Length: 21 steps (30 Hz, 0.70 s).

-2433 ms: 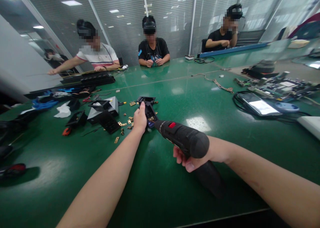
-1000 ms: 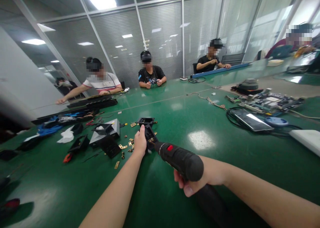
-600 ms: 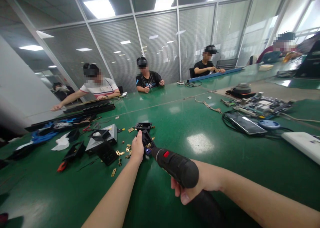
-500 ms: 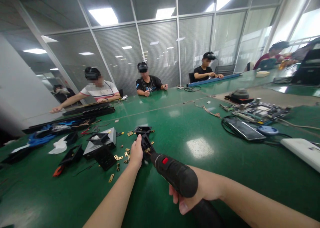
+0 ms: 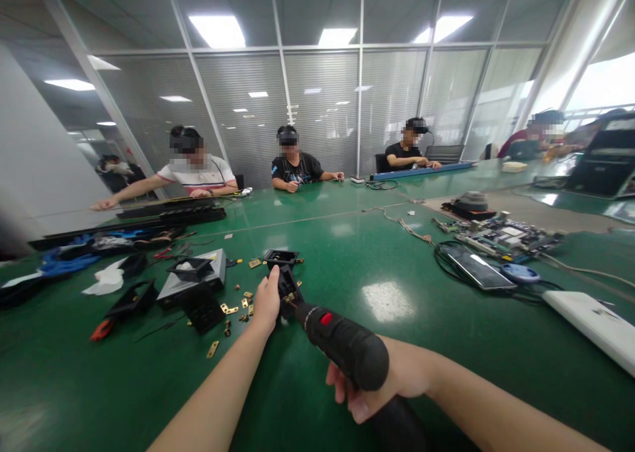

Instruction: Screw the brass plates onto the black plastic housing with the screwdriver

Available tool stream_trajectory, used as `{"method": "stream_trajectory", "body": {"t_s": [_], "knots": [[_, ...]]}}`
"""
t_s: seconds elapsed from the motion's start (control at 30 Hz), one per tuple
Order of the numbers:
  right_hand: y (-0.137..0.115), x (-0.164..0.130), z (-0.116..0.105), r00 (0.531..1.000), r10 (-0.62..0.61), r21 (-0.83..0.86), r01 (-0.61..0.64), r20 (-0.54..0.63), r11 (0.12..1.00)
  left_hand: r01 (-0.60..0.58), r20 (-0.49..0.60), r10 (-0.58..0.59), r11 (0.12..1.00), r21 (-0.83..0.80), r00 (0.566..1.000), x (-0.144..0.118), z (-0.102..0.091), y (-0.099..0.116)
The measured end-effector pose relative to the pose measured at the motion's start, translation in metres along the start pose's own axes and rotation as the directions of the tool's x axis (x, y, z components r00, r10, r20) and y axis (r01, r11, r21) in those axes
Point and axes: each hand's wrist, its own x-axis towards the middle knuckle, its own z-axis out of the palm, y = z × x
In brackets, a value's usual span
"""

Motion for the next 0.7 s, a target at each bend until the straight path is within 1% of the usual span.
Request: {"method": "stream_trajectory", "body": {"t_s": [0.1,0.23,0.37,0.53,0.63,0.7], "knots": [[0.004,-0.001,-0.003,1.0,0.01,0.05,-0.011,0.02,0.999,0.047,0.018,-0.046,0.999,-0.029,0.999,-0.001,0.001,0.002],[0.014,0.003,-0.007,0.998,0.018,0.114,-0.024,0.061,0.993,0.042,0.011,-0.042,0.999,-0.005,0.999,-0.003,0.001,0.007],[0.021,0.013,-0.01,0.995,0.016,0.134,-0.029,0.1,0.991,0.059,-0.006,-0.059,0.998,0.027,0.998,-0.003,0.001,0.008],[0.021,0.023,-0.015,0.988,0.05,0.152,-0.073,0.149,0.986,0.034,0.009,-0.034,0.999,0.011,0.999,0.002,-0.002,0.003],[0.019,0.022,-0.016,0.986,0.045,0.159,-0.071,0.162,0.985,0.062,0.036,-0.061,0.998,-0.031,0.997,0.006,-0.003,-0.001],[0.016,0.021,-0.016,0.985,0.038,0.156,-0.064,0.166,0.986,0.059,0.039,-0.058,0.998,-0.036,0.998,0.006,-0.003,-0.002]]}}
